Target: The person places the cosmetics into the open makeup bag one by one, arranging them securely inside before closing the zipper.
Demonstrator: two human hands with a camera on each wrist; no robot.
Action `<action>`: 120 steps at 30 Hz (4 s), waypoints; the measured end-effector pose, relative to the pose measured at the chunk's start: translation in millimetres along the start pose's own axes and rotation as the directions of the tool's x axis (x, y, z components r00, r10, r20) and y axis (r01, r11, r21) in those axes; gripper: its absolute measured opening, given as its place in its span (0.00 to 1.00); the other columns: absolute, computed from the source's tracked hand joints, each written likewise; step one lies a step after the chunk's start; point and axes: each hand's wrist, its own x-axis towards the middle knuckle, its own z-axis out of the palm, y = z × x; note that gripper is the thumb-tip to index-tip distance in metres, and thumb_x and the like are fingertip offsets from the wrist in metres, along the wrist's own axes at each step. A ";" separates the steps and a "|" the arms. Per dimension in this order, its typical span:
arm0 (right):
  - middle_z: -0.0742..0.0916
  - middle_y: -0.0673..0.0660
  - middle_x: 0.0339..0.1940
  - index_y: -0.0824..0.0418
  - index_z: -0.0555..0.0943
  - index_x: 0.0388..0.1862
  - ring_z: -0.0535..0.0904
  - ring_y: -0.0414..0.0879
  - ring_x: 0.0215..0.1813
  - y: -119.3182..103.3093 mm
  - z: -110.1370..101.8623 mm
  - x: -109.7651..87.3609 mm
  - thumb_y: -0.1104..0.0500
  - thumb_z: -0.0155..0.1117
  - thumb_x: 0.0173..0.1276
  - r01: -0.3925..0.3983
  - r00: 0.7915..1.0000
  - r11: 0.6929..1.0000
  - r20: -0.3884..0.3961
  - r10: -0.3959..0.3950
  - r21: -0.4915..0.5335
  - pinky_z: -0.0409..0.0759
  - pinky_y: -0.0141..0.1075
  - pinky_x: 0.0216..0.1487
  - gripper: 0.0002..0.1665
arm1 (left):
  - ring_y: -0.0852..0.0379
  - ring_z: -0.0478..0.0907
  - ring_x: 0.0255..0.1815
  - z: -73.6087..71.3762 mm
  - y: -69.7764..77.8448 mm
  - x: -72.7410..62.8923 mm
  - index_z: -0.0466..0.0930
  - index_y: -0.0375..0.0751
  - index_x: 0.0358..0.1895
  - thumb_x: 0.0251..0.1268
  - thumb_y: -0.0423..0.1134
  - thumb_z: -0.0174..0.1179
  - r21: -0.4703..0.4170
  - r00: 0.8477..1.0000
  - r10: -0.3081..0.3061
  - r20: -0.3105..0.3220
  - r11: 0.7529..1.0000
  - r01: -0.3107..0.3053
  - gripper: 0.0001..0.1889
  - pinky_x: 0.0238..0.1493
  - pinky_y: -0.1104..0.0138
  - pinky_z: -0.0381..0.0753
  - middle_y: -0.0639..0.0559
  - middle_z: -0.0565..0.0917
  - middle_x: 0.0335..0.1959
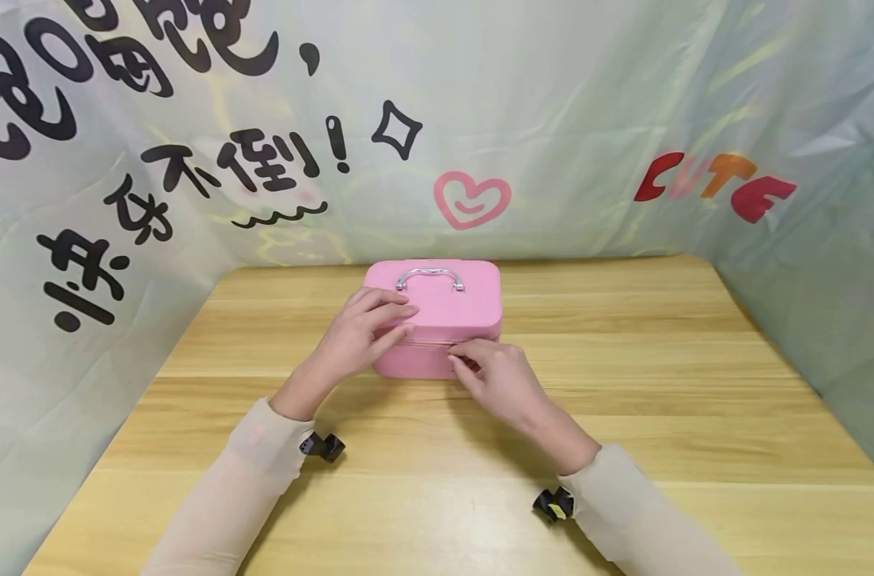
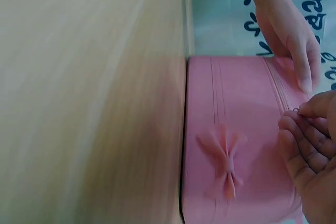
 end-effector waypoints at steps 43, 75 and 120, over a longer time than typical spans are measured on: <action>0.88 0.51 0.44 0.60 0.86 0.48 0.84 0.44 0.46 -23.5 8.8 16.7 0.59 0.68 0.67 0.114 0.991 0.993 0.073 -0.112 -0.018 0.83 0.41 0.48 0.12 | 0.49 0.72 0.55 0.2 -0.5 5.2 0.86 0.43 0.51 0.63 0.40 0.67 -0.021 0.999 0.033 0.007 0.999 -0.033 0.14 0.63 0.58 0.68 0.48 0.81 0.50; 0.87 0.57 0.43 0.63 0.86 0.44 0.80 0.54 0.49 7.4 -31.1 21.0 0.67 0.76 0.55 0.219 0.951 0.953 -0.172 -0.257 -0.209 0.79 0.46 0.54 0.16 | 0.50 0.72 0.60 -22.7 -6.1 2.1 0.84 0.42 0.54 0.64 0.43 0.66 -0.047 0.996 0.024 0.086 0.999 -0.020 0.17 0.68 0.62 0.65 0.48 0.80 0.54; 0.87 0.58 0.48 0.63 0.88 0.45 0.81 0.54 0.54 56.5 -42.1 18.7 0.73 0.75 0.52 0.092 0.964 0.976 -0.230 -0.137 -0.195 0.77 0.44 0.58 0.19 | 0.56 0.75 0.55 -28.3 1.5 3.2 0.86 0.42 0.50 0.58 0.45 0.71 -0.140 0.971 0.148 0.189 0.983 -0.123 0.18 0.64 0.66 0.69 0.51 0.82 0.51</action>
